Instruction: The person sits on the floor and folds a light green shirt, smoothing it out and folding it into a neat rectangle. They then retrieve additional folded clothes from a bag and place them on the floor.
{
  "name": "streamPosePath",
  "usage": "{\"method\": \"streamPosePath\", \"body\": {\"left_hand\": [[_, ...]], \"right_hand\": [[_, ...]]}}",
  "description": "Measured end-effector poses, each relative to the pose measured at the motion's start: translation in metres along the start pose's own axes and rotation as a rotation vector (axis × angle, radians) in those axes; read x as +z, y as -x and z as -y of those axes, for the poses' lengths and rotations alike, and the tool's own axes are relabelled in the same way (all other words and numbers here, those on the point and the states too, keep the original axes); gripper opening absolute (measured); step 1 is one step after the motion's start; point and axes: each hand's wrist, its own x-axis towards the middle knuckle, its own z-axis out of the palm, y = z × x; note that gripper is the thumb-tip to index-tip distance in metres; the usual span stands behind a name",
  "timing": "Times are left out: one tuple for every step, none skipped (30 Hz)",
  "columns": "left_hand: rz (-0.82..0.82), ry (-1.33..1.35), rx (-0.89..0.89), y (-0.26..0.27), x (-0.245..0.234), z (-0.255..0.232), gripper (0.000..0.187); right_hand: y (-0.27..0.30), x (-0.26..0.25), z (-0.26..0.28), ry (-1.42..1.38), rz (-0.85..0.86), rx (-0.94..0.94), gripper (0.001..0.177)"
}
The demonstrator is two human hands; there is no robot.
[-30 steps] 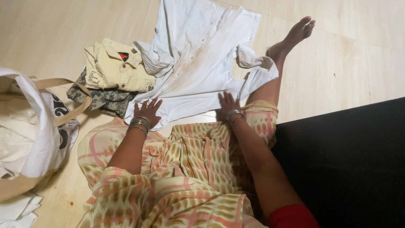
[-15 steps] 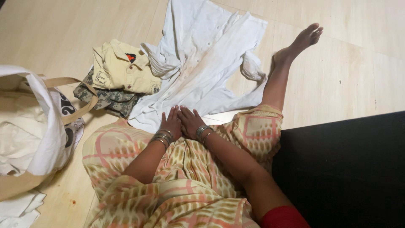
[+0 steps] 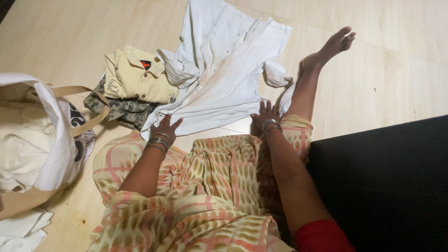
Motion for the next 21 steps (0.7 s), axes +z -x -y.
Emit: {"method": "streamPosePath", "body": {"left_hand": [[-0.02,0.009,-0.002,0.001,0.0,0.005,0.082],[-0.042,0.015,-0.004,0.001,-0.002,0.01,0.077],[-0.065,0.021,-0.006,0.002,-0.005,0.015,0.071],[-0.095,0.035,-0.039,0.004,-0.004,0.02,0.055],[-0.125,0.048,-0.072,0.007,-0.004,0.025,0.043],[-0.161,0.064,-0.105,0.008,-0.006,0.026,0.037],[-0.211,0.052,-0.12,0.008,-0.009,0.022,0.033],[-0.251,0.033,-0.139,0.014,-0.007,0.021,0.03],[-0.292,0.015,-0.157,0.022,-0.006,0.018,0.027],[-0.414,-0.014,-0.094,0.029,-0.007,0.014,0.025],[-0.535,-0.043,-0.03,0.036,-0.005,0.008,0.025],[-0.659,-0.07,0.034,0.041,-0.006,-0.001,0.025],[-0.694,-0.013,0.17,0.042,-0.008,-0.012,0.022],[-0.722,0.042,0.307,0.043,-0.005,-0.024,0.018],[-0.699,0.17,0.455,0.045,0.001,-0.035,0.028],[-0.671,0.301,0.6,0.046,0.005,-0.044,0.039],[-0.57,0.233,0.591,0.045,0.01,-0.054,0.045],[-0.473,0.165,0.579,0.044,0.014,-0.058,0.052],[-0.447,0.153,0.576,0.04,0.018,-0.058,0.045],[-0.421,0.143,0.574,0.034,0.024,-0.062,0.039],[-0.396,0.133,0.571,0.028,0.03,-0.065,0.033]], "right_hand": [[-0.006,0.004,-0.002,0.005,0.014,-0.008,0.084],[-0.01,0.006,-0.002,0.006,0.026,-0.015,0.083],[-0.015,0.006,-0.001,-0.044,-0.002,-0.155,0.077],[-0.016,0.006,-0.002,-0.09,-0.031,-0.294,0.071],[-0.014,0.005,-0.005,-0.136,-0.064,-0.431,0.067],[-0.01,-0.001,-0.011,-0.177,-0.26,-0.372,0.065],[-0.004,-0.009,-0.023,-0.215,-0.456,-0.313,0.062],[0.006,-0.012,-0.03,-0.257,-0.641,-0.253,0.06],[0.011,-0.018,-0.034,-0.21,-0.65,-0.148,0.062],[0.008,-0.031,-0.037,-0.162,-0.666,-0.048,0.065],[0.005,-0.039,-0.039,-0.114,-0.682,0.053,0.067],[0.003,-0.044,-0.039,-0.05,-0.62,0.071,0.064],[-0.002,-0.046,-0.04,0.012,-0.557,0.089,0.062],[-0.005,-0.042,-0.042,0.073,-0.488,0.108,0.059],[-0.011,-0.036,-0.044,0.142,-0.403,0.112,0.05],[-0.017,-0.032,-0.044,0.212,-0.317,0.115,0.041],[-0.024,-0.028,-0.044,0.281,-0.231,0.118,0.035],[-0.03,-0.028,-0.044,0.219,-0.227,0.106,0.035],[-0.035,-0.029,-0.043,0.157,-0.223,0.094,0.039],[-0.04,-0.034,-0.044,0.097,-0.219,0.081,0.045],[-0.047,-0.045,-0.043,0.052,-0.238,-0.018,0.043]]}}
